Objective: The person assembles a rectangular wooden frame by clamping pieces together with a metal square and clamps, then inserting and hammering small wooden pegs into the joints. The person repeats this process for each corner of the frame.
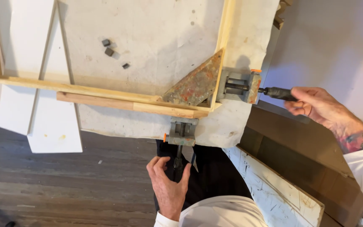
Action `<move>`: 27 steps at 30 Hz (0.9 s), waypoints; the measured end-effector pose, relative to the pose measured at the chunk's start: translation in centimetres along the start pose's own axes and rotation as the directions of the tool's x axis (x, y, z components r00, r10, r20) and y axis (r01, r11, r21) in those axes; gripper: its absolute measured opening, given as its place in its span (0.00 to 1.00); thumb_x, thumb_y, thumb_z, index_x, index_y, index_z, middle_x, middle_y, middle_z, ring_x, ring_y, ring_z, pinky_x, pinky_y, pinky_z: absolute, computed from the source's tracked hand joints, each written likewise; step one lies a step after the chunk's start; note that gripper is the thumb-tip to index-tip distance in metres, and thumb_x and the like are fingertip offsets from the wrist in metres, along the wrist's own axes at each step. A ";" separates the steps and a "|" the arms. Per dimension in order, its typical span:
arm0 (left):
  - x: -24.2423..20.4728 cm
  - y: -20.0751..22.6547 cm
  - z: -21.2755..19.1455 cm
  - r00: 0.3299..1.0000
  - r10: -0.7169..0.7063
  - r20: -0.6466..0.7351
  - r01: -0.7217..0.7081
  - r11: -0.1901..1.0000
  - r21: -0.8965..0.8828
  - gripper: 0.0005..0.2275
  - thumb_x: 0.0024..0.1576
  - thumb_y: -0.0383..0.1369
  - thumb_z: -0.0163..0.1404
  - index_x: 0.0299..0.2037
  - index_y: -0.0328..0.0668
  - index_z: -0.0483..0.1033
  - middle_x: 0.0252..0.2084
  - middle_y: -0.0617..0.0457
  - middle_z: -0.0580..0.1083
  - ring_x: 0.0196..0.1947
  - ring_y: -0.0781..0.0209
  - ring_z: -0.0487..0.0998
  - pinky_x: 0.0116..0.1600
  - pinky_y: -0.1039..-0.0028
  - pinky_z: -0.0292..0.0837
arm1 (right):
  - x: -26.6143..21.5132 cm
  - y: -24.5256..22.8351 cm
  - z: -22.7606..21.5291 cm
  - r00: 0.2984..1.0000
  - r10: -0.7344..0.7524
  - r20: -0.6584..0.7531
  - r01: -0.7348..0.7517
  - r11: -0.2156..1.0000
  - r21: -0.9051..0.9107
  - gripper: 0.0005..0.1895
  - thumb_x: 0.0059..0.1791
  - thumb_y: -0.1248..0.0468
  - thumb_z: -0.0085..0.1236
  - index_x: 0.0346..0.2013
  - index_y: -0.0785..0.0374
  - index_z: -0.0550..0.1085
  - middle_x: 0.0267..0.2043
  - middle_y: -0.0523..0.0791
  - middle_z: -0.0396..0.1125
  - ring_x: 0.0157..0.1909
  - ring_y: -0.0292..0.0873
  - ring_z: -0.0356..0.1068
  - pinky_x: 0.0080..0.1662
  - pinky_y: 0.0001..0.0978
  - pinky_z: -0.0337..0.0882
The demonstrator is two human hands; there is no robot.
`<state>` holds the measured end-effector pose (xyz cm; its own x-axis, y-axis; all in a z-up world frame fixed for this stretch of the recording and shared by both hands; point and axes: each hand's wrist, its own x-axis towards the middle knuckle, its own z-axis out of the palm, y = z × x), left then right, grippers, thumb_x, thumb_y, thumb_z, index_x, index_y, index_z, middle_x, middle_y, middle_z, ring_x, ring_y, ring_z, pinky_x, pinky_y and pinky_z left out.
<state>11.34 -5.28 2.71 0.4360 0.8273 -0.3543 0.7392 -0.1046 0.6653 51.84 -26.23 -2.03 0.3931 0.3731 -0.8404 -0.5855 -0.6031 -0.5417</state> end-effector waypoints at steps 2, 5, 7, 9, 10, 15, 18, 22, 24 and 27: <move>0.9 0.2 0.3 0.986 0.135 -0.093 -0.129 0.989 0.067 0.26 0.43 0.38 0.66 0.47 0.40 0.66 0.50 0.46 0.62 0.50 0.53 0.67 0.50 0.65 0.72 | -1.4 -1.4 2.4 0.988 -0.141 -0.064 0.132 0.984 -0.119 0.10 0.46 0.65 0.59 0.40 0.65 0.72 0.37 0.50 0.69 0.38 0.41 0.68 0.44 0.27 0.71; 3.8 3.4 0.4 0.914 0.332 -0.234 -0.298 0.939 0.169 0.31 0.40 0.44 0.68 0.49 0.39 0.66 0.53 0.45 0.61 0.55 0.51 0.64 0.57 0.62 0.67 | -2.7 -1.7 4.2 0.879 -0.471 -0.070 0.397 0.806 -0.438 0.18 0.40 0.73 0.65 0.43 0.62 0.71 0.45 0.47 0.69 0.44 0.39 0.68 0.56 0.26 0.69; 6.4 6.2 0.9 0.865 0.401 -0.302 -0.357 0.914 0.192 0.35 0.39 0.48 0.68 0.52 0.39 0.67 0.57 0.45 0.61 0.59 0.51 0.61 0.62 0.61 0.61 | -3.2 -1.8 4.7 0.762 -0.647 0.010 0.520 0.603 -0.605 0.20 0.42 0.71 0.67 0.46 0.67 0.71 0.47 0.50 0.69 0.45 0.41 0.71 0.60 0.28 0.70; 9.0 8.5 1.4 0.827 0.502 -0.254 -0.399 0.842 0.363 0.38 0.48 0.61 0.56 0.59 0.41 0.62 0.65 0.40 0.56 0.68 0.45 0.57 0.71 0.48 0.49 | -3.3 -2.0 5.3 0.673 -0.733 0.100 0.568 0.424 -0.705 0.22 0.44 0.69 0.66 0.49 0.68 0.69 0.48 0.49 0.69 0.50 0.44 0.70 0.59 0.34 0.71; 9.7 8.0 1.6 0.830 0.498 -0.251 -0.394 0.842 0.369 0.38 0.48 0.61 0.56 0.59 0.41 0.62 0.65 0.40 0.56 0.68 0.45 0.57 0.71 0.48 0.49 | -3.6 -2.0 5.5 0.677 -0.729 0.104 0.570 0.429 -0.701 0.22 0.44 0.69 0.66 0.49 0.68 0.69 0.48 0.49 0.69 0.50 0.44 0.70 0.59 0.34 0.71; 11.2 7.8 1.0 0.839 0.502 -0.208 -0.417 0.841 0.345 0.24 0.53 0.28 0.50 0.62 0.37 0.62 0.68 0.37 0.57 0.70 0.38 0.58 0.73 0.45 0.41 | -4.2 -2.6 5.3 0.714 -0.699 0.029 0.557 0.543 -0.629 0.30 0.41 0.71 0.66 0.55 0.68 0.65 0.50 0.52 0.68 0.54 0.45 0.69 0.56 0.34 0.71; 11.8 8.0 0.7 0.824 0.553 -0.124 -0.535 0.831 0.150 0.27 0.56 0.30 0.51 0.65 0.38 0.54 0.70 0.43 0.56 0.73 0.48 0.55 0.77 0.46 0.43 | -5.1 -3.5 5.7 0.708 -0.704 0.051 0.565 0.521 -0.640 0.34 0.39 0.70 0.67 0.57 0.67 0.63 0.51 0.54 0.67 0.52 0.45 0.68 0.57 0.36 0.71; 14.5 10.9 0.3 0.848 0.514 0.132 -0.530 0.833 0.159 0.34 0.55 0.46 0.55 0.67 0.39 0.55 0.69 0.42 0.57 0.70 0.47 0.56 0.72 0.55 0.50 | -5.5 -4.0 5.5 0.679 -0.730 0.077 0.621 0.515 -0.591 0.32 0.40 0.72 0.65 0.57 0.69 0.63 0.51 0.56 0.65 0.53 0.46 0.67 0.58 0.37 0.72; 15.6 11.1 0.8 0.798 0.568 0.200 -0.602 0.763 0.235 0.38 0.47 0.38 0.63 0.66 0.44 0.54 0.58 0.49 0.70 0.55 0.47 0.71 0.58 0.60 0.66 | -5.7 -4.2 5.5 0.698 -0.714 0.051 0.596 0.540 -0.594 0.28 0.43 0.73 0.63 0.56 0.70 0.64 0.52 0.56 0.65 0.52 0.45 0.66 0.57 0.35 0.73; 16.3 11.6 0.0 0.788 0.563 0.250 -0.600 0.794 0.103 0.40 0.48 0.40 0.63 0.68 0.43 0.50 0.58 0.43 0.71 0.57 0.48 0.73 0.63 0.56 0.66 | -5.9 -4.6 5.6 0.706 -0.707 0.039 0.593 0.560 -0.578 0.26 0.44 0.73 0.62 0.55 0.71 0.64 0.53 0.55 0.65 0.52 0.44 0.65 0.58 0.34 0.72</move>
<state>27.03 7.02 4.69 0.8879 0.4547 -0.0693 0.3781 -0.6357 0.6730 48.27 -21.72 5.35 0.6638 0.7176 -0.2108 0.3150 -0.5239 -0.7914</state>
